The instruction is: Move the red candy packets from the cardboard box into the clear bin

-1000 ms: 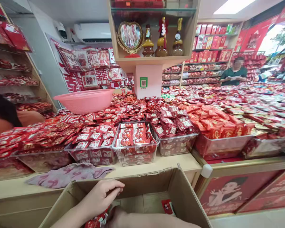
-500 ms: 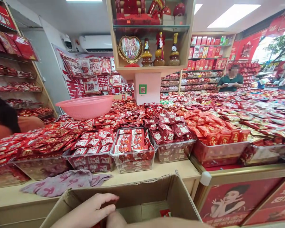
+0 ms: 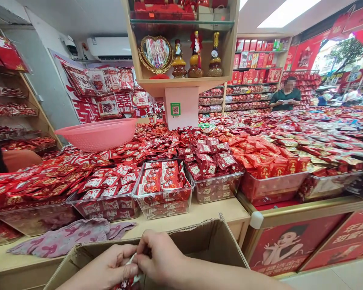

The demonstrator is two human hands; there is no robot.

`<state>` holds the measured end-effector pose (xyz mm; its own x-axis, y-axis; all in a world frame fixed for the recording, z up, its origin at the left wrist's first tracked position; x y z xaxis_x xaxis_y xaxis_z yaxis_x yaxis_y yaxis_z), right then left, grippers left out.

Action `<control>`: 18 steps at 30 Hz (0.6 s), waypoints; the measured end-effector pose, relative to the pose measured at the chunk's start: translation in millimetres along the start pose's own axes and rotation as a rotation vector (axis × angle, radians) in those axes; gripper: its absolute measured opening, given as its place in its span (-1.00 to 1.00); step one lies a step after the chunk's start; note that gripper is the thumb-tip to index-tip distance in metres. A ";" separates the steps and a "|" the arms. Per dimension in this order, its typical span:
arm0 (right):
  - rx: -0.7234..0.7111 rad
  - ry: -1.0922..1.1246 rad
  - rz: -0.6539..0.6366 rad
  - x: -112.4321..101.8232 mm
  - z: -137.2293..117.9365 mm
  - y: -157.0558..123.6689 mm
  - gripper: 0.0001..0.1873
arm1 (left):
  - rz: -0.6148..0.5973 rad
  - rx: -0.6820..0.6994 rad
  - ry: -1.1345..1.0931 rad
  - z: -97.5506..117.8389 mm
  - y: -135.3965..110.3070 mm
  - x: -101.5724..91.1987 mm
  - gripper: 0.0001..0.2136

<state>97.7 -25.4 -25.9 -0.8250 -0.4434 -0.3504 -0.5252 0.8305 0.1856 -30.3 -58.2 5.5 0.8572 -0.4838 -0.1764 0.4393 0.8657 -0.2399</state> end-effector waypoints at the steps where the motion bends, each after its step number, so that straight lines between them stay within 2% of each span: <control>1: 0.014 0.080 0.030 -2.3 -1.2 1.6 -0.92 | 0.026 0.004 -0.025 2.9 -0.1 -1.1 -0.87; 3: 0.048 0.266 0.093 -6.8 -3.7 4.8 -0.87 | 0.149 0.050 -0.084 9.0 0.5 -3.1 -0.85; 5: 0.115 0.434 0.111 -9.4 -5.3 7.1 -0.77 | 0.345 0.116 -0.181 13.7 1.8 -3.7 -0.80; 7: 0.182 0.559 0.064 -9.4 -7.4 8.1 -0.66 | 0.524 0.147 -0.336 14.7 3.4 -1.4 -0.74; 9: 0.217 0.663 -0.029 -7.6 -10.5 8.0 -0.58 | 0.616 0.164 -0.482 13.1 5.3 3.8 -0.71; 13: 0.245 0.776 -0.162 -3.3 -14.0 6.7 -0.57 | 0.628 0.157 -0.651 8.7 6.7 13.1 -0.71; 16: 0.239 0.739 -0.160 -4.9 -12.1 6.2 -0.60 | 0.584 0.154 -0.696 10.4 4.5 12.9 -0.72; 18: 0.213 0.676 -0.154 -8.8 -10.6 5.8 -0.63 | 0.551 0.131 -0.639 13.6 2.4 9.4 -0.72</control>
<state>99.7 -20.2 -11.9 -0.7298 -0.6147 0.2991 -0.6504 0.7591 -0.0270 -17.5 -58.9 16.3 0.9272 0.1419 0.3465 -0.0910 0.9831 -0.1591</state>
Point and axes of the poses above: each hand's wrist, its own y-axis towards the middle knuckle, its own x-axis out of the palm, z = x × y, the point moved 2 cm from there along y, towards the middle knuckle
